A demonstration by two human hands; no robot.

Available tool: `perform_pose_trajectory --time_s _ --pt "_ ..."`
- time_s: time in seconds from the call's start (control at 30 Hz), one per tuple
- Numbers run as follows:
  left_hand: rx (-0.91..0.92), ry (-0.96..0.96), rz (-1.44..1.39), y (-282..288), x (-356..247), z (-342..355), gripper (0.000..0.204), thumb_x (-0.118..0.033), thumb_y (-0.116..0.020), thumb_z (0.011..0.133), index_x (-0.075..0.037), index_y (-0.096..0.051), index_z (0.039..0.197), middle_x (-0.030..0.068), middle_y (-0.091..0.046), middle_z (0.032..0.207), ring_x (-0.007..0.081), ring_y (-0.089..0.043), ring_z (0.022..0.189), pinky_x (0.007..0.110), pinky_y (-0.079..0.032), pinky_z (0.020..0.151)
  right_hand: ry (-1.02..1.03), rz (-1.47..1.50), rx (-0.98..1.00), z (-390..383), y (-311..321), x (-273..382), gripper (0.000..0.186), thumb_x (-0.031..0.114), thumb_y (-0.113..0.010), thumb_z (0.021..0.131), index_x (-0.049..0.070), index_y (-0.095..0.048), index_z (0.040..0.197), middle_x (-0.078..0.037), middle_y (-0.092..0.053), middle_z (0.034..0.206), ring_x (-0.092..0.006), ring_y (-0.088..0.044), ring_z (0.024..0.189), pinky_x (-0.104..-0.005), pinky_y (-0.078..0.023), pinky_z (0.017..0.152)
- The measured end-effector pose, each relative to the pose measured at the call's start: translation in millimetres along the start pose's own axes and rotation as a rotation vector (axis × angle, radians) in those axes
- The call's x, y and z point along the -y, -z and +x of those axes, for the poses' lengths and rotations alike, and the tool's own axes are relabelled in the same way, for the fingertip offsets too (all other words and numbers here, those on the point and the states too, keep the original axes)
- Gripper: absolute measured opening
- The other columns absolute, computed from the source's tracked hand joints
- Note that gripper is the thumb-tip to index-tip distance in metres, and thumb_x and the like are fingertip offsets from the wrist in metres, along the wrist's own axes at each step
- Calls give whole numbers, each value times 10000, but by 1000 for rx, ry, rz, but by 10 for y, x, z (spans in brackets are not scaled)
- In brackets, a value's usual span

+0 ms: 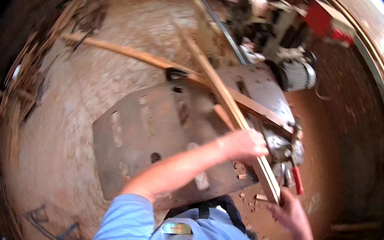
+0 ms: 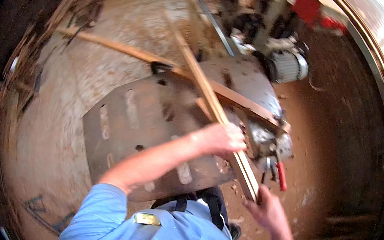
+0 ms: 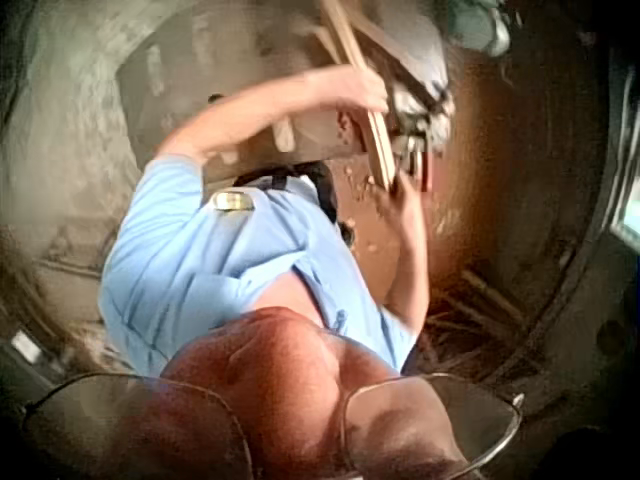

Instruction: The person repeatedly positions long wooden planks on a band saw table, secures them with a clamp, and cuts them to length. After each cut, the person removes the finished piece and places it with other cut planks nearby.

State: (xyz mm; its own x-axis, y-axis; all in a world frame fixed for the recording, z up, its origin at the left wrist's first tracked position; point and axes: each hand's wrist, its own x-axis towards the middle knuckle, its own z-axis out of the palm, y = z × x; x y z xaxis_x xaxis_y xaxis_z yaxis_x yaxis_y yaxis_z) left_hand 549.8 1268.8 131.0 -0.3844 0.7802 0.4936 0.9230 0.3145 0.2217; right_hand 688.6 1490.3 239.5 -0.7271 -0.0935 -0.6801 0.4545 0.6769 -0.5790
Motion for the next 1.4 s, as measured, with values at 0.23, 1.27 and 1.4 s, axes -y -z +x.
perform_pose_trajectory --time_s 0.23,1.27,1.4 --pt "-430 1139 -422 -80 -733 -958 791 -175 -664 794 95 -245 1409 255 -446 1244 353 -453 1193 448 -349 1064 177 151 -157 -716 -1003 -697 421 148 -655 835 27 -508 1210 -133 -564 786 -215 -506 657 -353 -455 603" --pt "-806 1470 -59 3512 -2852 -5283 580 -237 -708 775 -19 -476 1259 200 -652 940 344 -654 878 410 -511 755 1139 453 545 -536 -5374 2693 997 456 -734 803 24 -155 1490 -192 -399 1415 -292 -444 1272 -422 -351 1051" --pt "-549 1618 12 3472 -3484 -6356 578 -304 -719 738 -60 -523 1224 197 -665 942 368 -654 860 452 -519 729 1030 775 803 -895 -6588 3506 887 409 -713 830 40 -215 1466 -219 -417 1394 -337 -443 1285 -462 -352 1060"
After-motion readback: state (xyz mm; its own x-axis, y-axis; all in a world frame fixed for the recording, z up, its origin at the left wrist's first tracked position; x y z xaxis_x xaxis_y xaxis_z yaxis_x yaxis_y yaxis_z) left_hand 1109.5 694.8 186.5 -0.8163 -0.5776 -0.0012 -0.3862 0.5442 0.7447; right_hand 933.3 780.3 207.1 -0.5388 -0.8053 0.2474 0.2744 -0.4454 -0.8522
